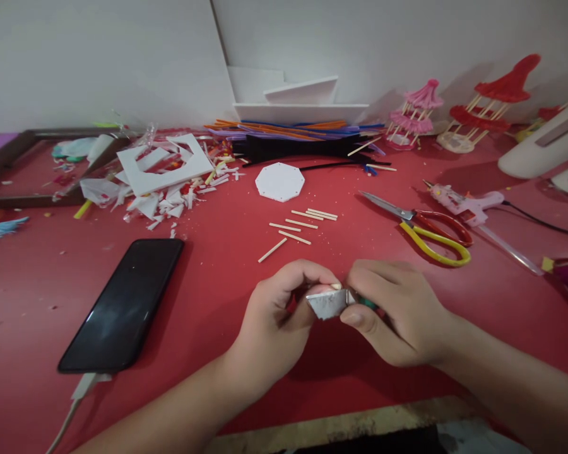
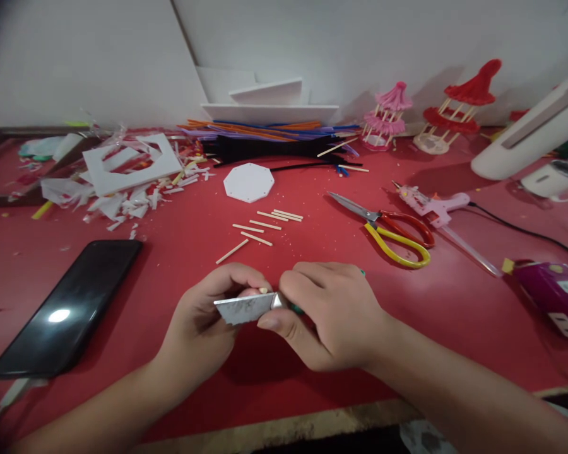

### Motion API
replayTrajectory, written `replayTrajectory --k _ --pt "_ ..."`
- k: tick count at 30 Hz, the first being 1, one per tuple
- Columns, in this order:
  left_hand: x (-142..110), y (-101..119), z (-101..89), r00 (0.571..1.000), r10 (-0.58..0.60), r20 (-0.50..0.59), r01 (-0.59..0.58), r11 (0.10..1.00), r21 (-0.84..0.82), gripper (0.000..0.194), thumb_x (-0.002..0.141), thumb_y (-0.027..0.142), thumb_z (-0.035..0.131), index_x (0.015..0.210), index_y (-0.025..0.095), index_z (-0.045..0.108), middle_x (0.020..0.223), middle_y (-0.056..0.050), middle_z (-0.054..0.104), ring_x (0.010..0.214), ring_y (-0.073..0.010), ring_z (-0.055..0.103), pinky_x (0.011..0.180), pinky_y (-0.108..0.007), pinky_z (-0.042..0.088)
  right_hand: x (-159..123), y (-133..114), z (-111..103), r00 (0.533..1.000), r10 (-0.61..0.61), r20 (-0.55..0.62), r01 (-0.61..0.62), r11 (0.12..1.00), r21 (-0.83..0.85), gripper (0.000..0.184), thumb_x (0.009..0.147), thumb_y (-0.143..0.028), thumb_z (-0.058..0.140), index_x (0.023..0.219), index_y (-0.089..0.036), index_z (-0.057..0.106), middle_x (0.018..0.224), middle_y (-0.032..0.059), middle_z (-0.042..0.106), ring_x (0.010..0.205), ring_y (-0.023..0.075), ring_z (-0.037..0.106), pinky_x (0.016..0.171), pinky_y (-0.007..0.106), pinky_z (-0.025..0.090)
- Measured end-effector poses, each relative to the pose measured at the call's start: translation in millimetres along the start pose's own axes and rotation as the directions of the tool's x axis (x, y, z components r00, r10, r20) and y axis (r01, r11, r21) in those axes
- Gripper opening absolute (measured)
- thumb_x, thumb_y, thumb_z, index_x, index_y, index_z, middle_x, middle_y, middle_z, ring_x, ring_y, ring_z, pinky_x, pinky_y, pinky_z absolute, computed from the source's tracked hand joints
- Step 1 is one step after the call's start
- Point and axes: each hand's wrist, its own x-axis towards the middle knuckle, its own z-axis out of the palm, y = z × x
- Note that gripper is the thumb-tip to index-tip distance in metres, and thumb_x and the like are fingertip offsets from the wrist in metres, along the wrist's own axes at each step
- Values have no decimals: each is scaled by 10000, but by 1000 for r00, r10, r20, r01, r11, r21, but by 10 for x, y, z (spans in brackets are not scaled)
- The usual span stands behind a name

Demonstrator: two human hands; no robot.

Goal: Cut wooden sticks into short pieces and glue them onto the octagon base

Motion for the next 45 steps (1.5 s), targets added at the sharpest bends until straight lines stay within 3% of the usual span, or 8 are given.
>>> replayTrajectory --k 13,20,30,38,45 --pt "11 6 -1 1000 2 17 -2 1000 -5 254 830 -14 498 883 207 610 772 52 646 672 -47 579 583 -109 432 -6 -7 -5 1000 6 19 -6 1000 -5 359 973 -444 379 709 -202 360 625 -43 371 551 95 307 524 256 223" --pt "0 10 2 1000 -9 26 9 1000 0 348 759 -89 468 882 201 616 782 42 661 682 -62 596 598 -128 439 1 -11 -13 1000 3 4 -3 1000 7 352 968 -426 382 697 -202 366 609 -45 372 534 89 303 518 248 230" --pt "29 34 6 999 -23 41 24 1000 -16 147 888 92 507 827 179 608 738 -8 652 645 -109 578 588 -200 449 -11 -7 -13 1000 -8 24 6 996 87 327 960 -407 422 709 -200 383 624 -40 400 542 92 314 517 252 228" --pt "24 46 10 995 -28 94 36 996 -87 166 929 128 492 801 169 589 677 9 579 584 -93 485 550 -191 409 -18 -6 -7 1000 -8 16 6 993 119 353 961 -433 421 701 -200 369 625 -47 372 545 86 301 513 252 215" --pt "22 67 28 997 -52 55 55 997 -59 179 938 170 503 778 178 583 669 3 593 584 -103 509 554 -204 424 -12 -8 20 1000 -14 -5 14 995 97 362 957 -435 426 683 -203 373 617 -45 375 529 89 291 503 256 215"
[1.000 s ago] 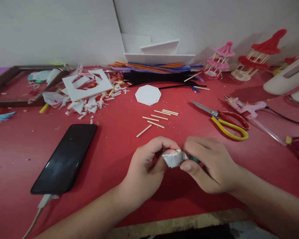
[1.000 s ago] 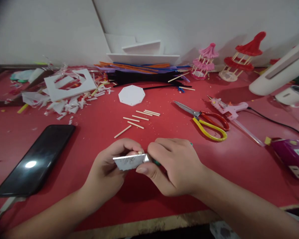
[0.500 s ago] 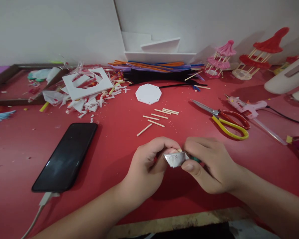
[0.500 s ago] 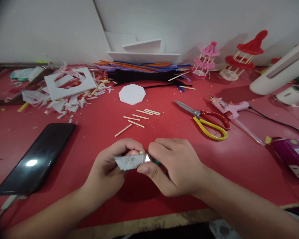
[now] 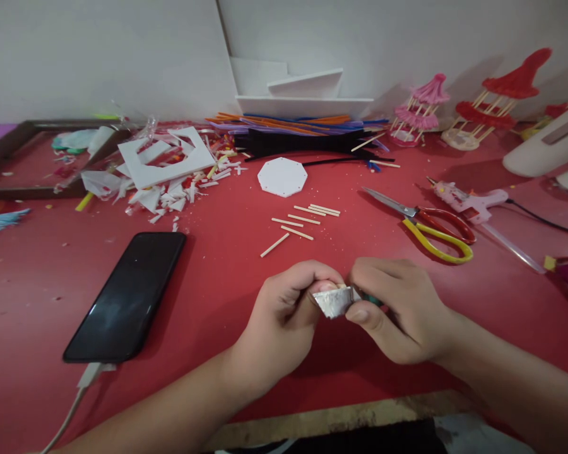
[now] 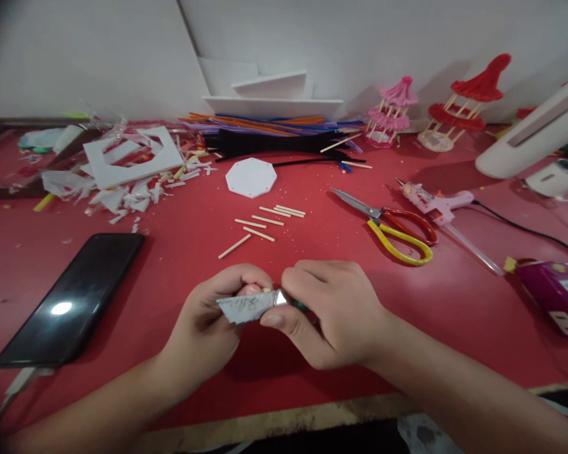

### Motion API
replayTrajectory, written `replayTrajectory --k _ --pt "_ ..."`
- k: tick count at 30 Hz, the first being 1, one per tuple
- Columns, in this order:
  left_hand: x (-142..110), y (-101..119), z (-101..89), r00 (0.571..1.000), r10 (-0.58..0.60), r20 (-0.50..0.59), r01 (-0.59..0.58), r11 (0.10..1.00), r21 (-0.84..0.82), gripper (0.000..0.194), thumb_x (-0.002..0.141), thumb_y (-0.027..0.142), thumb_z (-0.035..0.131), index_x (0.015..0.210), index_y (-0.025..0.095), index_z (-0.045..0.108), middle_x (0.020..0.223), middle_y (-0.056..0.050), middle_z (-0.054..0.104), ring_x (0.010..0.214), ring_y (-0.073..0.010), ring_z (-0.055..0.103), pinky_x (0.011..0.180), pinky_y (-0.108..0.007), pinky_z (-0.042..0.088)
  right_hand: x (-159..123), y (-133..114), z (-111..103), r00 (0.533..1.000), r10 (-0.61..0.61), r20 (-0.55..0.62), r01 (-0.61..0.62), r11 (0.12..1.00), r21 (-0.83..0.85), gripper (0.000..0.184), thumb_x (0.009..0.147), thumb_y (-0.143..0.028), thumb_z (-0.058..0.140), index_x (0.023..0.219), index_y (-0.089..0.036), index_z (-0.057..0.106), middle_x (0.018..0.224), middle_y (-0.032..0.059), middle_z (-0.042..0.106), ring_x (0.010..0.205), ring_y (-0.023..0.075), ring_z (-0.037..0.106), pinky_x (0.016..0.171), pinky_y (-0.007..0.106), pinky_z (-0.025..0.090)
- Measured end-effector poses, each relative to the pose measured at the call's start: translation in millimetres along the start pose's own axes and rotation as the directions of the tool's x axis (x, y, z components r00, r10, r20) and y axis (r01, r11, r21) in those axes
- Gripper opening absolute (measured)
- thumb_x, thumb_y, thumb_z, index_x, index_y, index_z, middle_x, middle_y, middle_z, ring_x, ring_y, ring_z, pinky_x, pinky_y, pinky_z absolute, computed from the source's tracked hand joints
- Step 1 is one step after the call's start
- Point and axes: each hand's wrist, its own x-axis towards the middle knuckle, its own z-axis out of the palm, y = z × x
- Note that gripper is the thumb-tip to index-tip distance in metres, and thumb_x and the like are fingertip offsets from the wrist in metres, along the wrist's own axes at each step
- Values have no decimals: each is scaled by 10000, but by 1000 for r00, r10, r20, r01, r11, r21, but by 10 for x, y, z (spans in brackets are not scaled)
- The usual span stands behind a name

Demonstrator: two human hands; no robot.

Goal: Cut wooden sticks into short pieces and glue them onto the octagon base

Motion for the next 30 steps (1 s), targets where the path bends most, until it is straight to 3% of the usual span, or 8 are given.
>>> replayTrajectory --k 3,6,8,11,15,30 --pt "-34 24 -3 998 52 39 -53 998 17 199 944 162 507 764 183 588 645 6 592 594 -105 531 583 -211 439 17 85 -64 998 50 -31 -52 996 -69 343 959 -409 436 689 -200 405 607 -43 398 530 91 336 511 253 235" --pt "-58 36 -25 991 93 98 -95 995 9 218 968 190 487 782 185 601 627 -1 592 595 -113 548 597 -223 450 29 172 -166 972 132 -194 -159 978 -133 333 973 -336 426 670 -201 397 558 -55 363 499 85 332 505 247 239" --pt "-47 28 -41 995 83 61 -84 996 13 212 976 214 482 803 181 600 635 -3 600 580 -112 548 596 -225 457 31 180 -197 964 101 -245 -136 982 -130 317 975 -311 410 679 -200 402 565 -52 364 499 86 328 507 246 249" --pt "-7 -1 -47 998 69 1 -69 998 15 228 973 233 490 770 177 576 646 -3 606 593 -111 553 613 -221 466 28 116 -149 991 12 -137 -28 993 -113 294 970 -349 410 722 -195 439 606 -37 411 531 94 356 521 247 270" --pt "14 -28 -20 998 45 -33 -45 999 -2 177 954 211 510 794 181 578 694 0 606 620 -108 540 609 -208 457 24 14 -41 1000 -26 3 26 995 -92 346 969 -415 387 698 -202 397 611 -33 405 532 97 335 516 255 246" --pt "-11 -51 -1 998 59 -19 -59 998 -13 121 926 151 529 843 198 604 755 -5 627 667 -116 565 640 -214 469 12 -8 -23 1000 -14 -6 13 999 -43 368 968 -441 387 688 -203 365 611 -42 378 536 92 297 513 257 225"
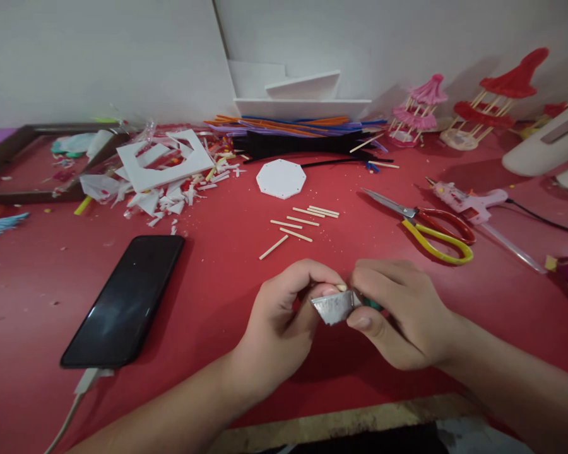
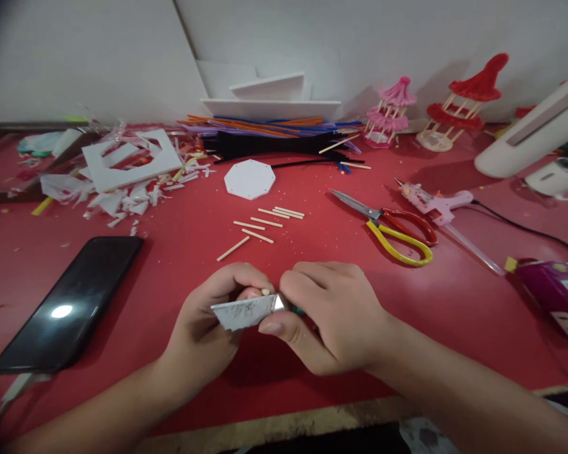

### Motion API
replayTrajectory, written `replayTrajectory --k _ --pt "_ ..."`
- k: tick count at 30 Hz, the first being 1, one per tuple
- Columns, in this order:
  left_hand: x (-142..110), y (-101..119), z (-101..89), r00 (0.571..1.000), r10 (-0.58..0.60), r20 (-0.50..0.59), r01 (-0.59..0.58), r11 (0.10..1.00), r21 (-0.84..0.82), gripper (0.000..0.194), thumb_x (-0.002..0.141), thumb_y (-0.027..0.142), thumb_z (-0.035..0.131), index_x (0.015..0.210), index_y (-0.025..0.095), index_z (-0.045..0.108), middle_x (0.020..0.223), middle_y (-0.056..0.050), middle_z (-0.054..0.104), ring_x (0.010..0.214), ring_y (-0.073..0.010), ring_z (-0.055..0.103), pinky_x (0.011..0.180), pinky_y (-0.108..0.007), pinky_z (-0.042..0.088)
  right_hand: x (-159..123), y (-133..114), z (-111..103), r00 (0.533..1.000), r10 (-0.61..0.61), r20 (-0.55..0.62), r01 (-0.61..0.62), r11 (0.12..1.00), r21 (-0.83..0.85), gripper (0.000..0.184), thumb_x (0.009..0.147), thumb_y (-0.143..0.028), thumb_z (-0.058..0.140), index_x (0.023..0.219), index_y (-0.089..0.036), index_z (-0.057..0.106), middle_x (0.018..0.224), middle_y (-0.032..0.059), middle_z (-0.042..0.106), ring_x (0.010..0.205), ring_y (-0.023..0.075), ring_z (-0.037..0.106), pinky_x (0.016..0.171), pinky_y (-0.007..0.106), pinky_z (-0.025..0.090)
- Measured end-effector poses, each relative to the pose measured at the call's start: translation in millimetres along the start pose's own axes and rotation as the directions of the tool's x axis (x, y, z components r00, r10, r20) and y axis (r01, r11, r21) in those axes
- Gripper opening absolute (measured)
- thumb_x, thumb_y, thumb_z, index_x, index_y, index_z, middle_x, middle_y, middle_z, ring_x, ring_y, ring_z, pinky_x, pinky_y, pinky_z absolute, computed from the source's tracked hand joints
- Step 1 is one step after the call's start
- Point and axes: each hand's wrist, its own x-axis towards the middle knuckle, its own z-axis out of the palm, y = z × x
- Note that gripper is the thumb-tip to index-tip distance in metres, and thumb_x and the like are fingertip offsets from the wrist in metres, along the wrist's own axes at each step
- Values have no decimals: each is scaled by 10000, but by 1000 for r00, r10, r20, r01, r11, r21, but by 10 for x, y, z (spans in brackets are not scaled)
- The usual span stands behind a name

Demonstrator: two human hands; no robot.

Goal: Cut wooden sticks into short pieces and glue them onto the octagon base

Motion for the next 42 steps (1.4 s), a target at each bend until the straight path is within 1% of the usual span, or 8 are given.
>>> replayTrajectory --k 5,13,22,28,35,38,40,42 --pt "-9 -4 -3 1000 12 -7 -12 1000 -9 116 929 136 526 876 202 604 761 1 626 655 -106 554 633 -206 463 -1 -4 -6 1000 4 3 -4 1000 -1 357 972 -430 387 699 -203 357 617 -45 362 540 91 298 515 256 223" --pt "11 11 -4 1000 8 3 -8 1000 -27 122 929 147 542 840 196 611 741 7 624 665 -107 567 651 -208 467 -3 2 -9 1000 -14 -3 14 1000 -12 373 976 -440 374 691 -200 369 612 -42 371 538 91 301 517 252 227" --pt "-2 -1 -12 999 44 9 -44 999 19 140 925 97 519 863 193 601 762 20 609 690 -84 554 662 -178 447 -3 -2 -5 1000 -15 -11 14 1000 -8 361 978 -423 372 691 -203 363 611 -42 366 534 93 302 512 255 225" --pt "10 3 -29 998 39 51 -42 997 58 174 926 84 504 820 185 596 727 30 583 696 -80 538 679 -177 432 -7 15 -1 1000 -18 -4 18 1000 -7 368 977 -433 368 689 -205 357 611 -40 367 538 96 294 515 258 216" --pt "0 -11 -35 997 28 66 -30 999 38 197 942 97 471 792 181 565 710 32 551 671 -78 510 650 -177 418 -16 -1 30 1000 -4 5 4 1000 13 375 975 -441 382 687 -200 362 617 -43 376 539 89 302 513 254 213" --pt "-21 3 -33 997 38 71 -41 999 30 202 952 100 461 795 184 557 708 32 552 649 -76 502 627 -175 415 -10 31 22 1000 -11 0 11 1000 13 377 971 -442 393 685 -197 377 616 -42 385 537 88 311 513 253 221" --pt "-37 20 -30 991 82 106 -86 996 32 195 953 107 472 802 187 566 689 38 560 629 -73 507 664 -184 431 0 88 -19 999 20 -30 -21 1000 -23 345 971 -404 416 699 -192 414 610 -44 396 531 83 332 514 247 237" --pt "-45 35 -28 984 104 147 -112 993 44 192 954 117 484 803 188 580 656 43 560 621 -72 516 700 -189 442 10 150 -79 991 72 -116 -81 994 -76 300 972 -344 432 717 -186 447 592 -50 390 520 78 345 516 238 252"
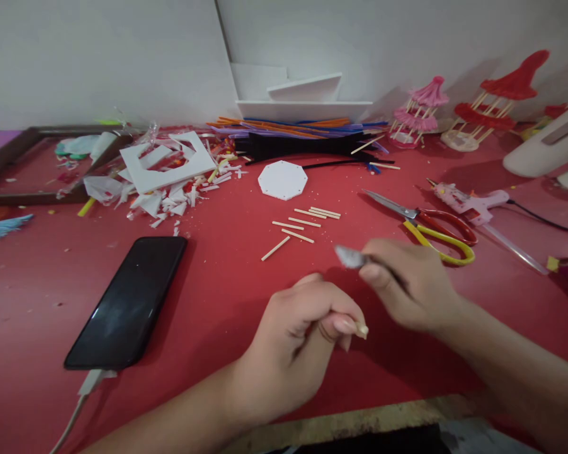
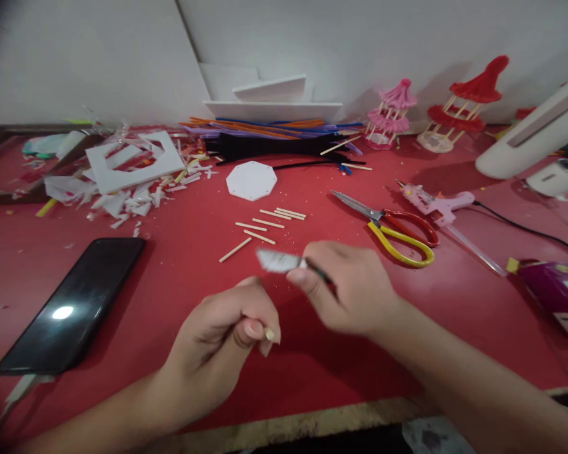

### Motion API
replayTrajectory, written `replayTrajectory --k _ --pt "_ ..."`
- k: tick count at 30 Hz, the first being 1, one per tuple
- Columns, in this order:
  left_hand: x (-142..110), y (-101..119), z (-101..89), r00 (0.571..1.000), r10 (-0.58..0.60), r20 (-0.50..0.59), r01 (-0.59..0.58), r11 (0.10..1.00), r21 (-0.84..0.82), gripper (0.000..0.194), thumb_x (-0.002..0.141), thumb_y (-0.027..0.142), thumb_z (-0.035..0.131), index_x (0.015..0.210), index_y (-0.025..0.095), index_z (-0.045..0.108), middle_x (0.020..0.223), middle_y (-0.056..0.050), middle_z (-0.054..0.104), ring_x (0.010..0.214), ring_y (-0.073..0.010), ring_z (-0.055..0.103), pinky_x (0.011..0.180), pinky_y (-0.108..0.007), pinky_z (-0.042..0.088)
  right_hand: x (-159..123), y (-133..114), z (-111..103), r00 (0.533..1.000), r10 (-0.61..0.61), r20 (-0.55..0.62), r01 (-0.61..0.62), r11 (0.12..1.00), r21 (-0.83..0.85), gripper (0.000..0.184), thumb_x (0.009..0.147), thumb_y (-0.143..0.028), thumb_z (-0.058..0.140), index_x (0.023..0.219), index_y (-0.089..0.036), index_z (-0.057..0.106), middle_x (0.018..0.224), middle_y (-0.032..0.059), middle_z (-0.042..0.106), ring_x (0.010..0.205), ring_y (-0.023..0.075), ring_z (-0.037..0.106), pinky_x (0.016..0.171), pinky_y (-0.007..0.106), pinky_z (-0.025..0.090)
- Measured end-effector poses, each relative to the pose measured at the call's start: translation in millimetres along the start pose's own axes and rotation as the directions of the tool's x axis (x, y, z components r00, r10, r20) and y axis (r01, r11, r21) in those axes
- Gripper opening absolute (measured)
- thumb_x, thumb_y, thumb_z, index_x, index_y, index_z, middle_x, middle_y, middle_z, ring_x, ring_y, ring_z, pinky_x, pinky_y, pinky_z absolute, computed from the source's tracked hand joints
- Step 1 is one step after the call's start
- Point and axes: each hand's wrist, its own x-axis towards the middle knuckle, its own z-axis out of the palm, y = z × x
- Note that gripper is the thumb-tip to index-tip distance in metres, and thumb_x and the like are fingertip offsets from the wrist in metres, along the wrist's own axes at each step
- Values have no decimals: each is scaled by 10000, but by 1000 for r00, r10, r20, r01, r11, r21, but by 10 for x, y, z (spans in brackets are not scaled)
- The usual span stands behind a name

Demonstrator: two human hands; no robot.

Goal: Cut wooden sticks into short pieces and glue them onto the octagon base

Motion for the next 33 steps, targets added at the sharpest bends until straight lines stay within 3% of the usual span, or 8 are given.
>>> replayTrajectory --k 2,4,10,19,33 --pt "7 4 -3 999 -35 -15 35 999 0 205 966 132 471 804 186 583 641 43 555 612 -68 522 680 -174 443 13 38 -45 995 19 -100 -23 999 -38 290 970 -306 430 707 -185 449 572 -52 365 514 80 336 516 238 255" --pt "23 -7 -8 991 -96 -89 95 995 -23 195 970 144 467 815 187 578 661 40 566 620 -64 532 631 -150 437 13 31 -54 993 -17 -117 13 999 -37 290 966 -317 430 710 -184 457 581 -44 375 523 87 338 519 243 259" --pt "45 -52 6 972 -154 -176 143 987 -70 177 891 52 534 870 213 604 761 52 634 675 -43 575 636 -97 451 -32 -86 73 994 -78 78 79 997 -6 353 975 -416 399 704 -192 429 621 -26 415 541 98 342 527 256 253" --pt "44 -39 19 974 -131 -185 120 990 -72 347 779 -87 500 881 223 615 789 68 658 708 -29 613 660 -68 468 -52 -114 73 993 -64 99 62 998 18 387 979 -456 380 698 -191 404 622 -34 396 548 96 326 533 260 232" --pt "32 -32 5 975 -134 -178 133 991 -19 276 814 -42 527 869 208 629 779 27 681 669 -77 612 598 -141 467 -34 -133 52 991 -77 105 78 997 -3 361 971 -440 386 699 -203 371 615 -39 379 544 98 309 525 261 241"
